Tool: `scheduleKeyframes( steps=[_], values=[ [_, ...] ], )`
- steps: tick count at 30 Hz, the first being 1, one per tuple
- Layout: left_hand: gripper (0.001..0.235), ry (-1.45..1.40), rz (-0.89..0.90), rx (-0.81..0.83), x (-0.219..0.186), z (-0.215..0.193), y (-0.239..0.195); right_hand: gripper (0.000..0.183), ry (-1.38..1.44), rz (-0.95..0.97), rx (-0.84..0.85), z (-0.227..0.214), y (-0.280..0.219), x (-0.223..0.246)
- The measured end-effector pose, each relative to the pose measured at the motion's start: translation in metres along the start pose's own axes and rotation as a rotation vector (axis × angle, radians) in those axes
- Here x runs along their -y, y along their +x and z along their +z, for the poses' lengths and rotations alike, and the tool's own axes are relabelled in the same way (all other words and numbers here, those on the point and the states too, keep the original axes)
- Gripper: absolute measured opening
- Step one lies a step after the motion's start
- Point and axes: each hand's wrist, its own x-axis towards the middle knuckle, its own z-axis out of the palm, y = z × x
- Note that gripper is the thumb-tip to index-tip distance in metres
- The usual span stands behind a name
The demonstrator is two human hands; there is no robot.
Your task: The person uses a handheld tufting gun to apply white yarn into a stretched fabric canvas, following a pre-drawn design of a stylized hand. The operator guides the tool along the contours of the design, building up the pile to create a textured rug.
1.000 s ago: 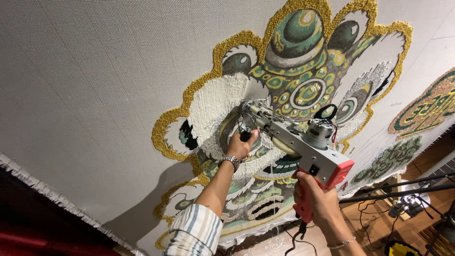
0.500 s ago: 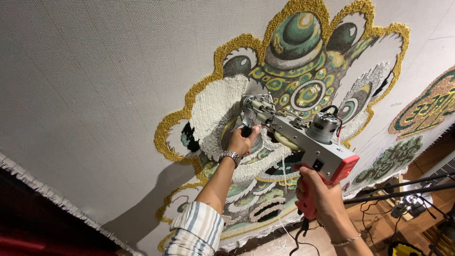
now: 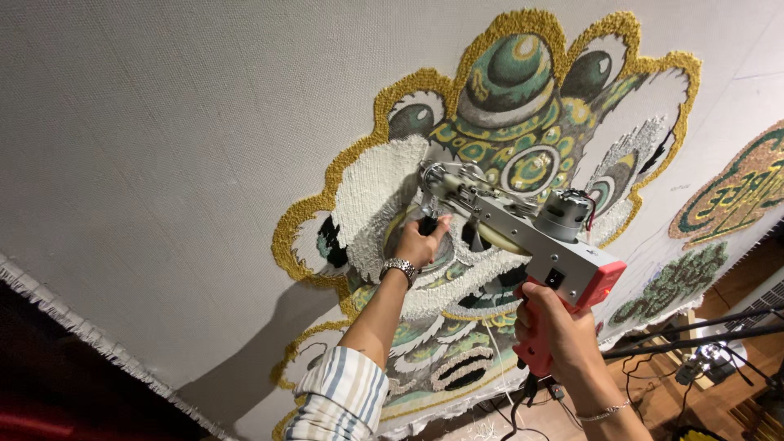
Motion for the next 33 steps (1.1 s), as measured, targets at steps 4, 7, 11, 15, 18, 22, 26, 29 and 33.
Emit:
scheduleKeyframes(
  steps=[4, 7, 11, 15, 18, 22, 26, 29, 33],
  values=[
    [0.047, 0.038, 0.018, 0.036, -0.009, -0.005, -0.001, 0.024, 0.037, -0.077, 0.067, 0.001, -0.001, 0.004],
    [0.049, 0.078, -0.008, 0.028, -0.014, -0.005, -0.003, 0.025, 0.05, -0.107, 0.078, 0.002, -0.001, 0.008],
    [0.052, 0.099, -0.019, 0.047, -0.019, -0.006, -0.005, 0.022, 0.063, -0.147, 0.076, 0.004, -0.001, 0.011],
    [0.053, 0.155, -0.036, 0.028, -0.034, -0.01, -0.013, 0.022, 0.078, -0.135, 0.087, 0.003, 0.0, 0.01],
    [0.051, 0.197, -0.058, 0.01, -0.05, -0.013, -0.025, 0.024, 0.078, -0.105, 0.081, 0.002, 0.001, 0.012],
    [0.035, 0.132, -0.001, 0.005, -0.06, -0.014, -0.028, 0.023, 0.103, -0.13, 0.088, 0.004, 0.003, 0.015],
    [0.05, 0.24, -0.067, 0.021, -0.064, -0.017, -0.024, 0.02, 0.124, -0.171, 0.079, 0.006, -0.003, 0.02],
    [0.052, 0.239, -0.059, 0.049, -0.068, -0.018, -0.022, 0.021, 0.124, -0.184, 0.092, 0.007, -0.001, 0.021],
    [0.05, 0.205, -0.042, 0.054, -0.068, -0.018, -0.014, 0.025, 0.107, -0.143, 0.114, 0.005, 0.001, 0.022]
  ],
)
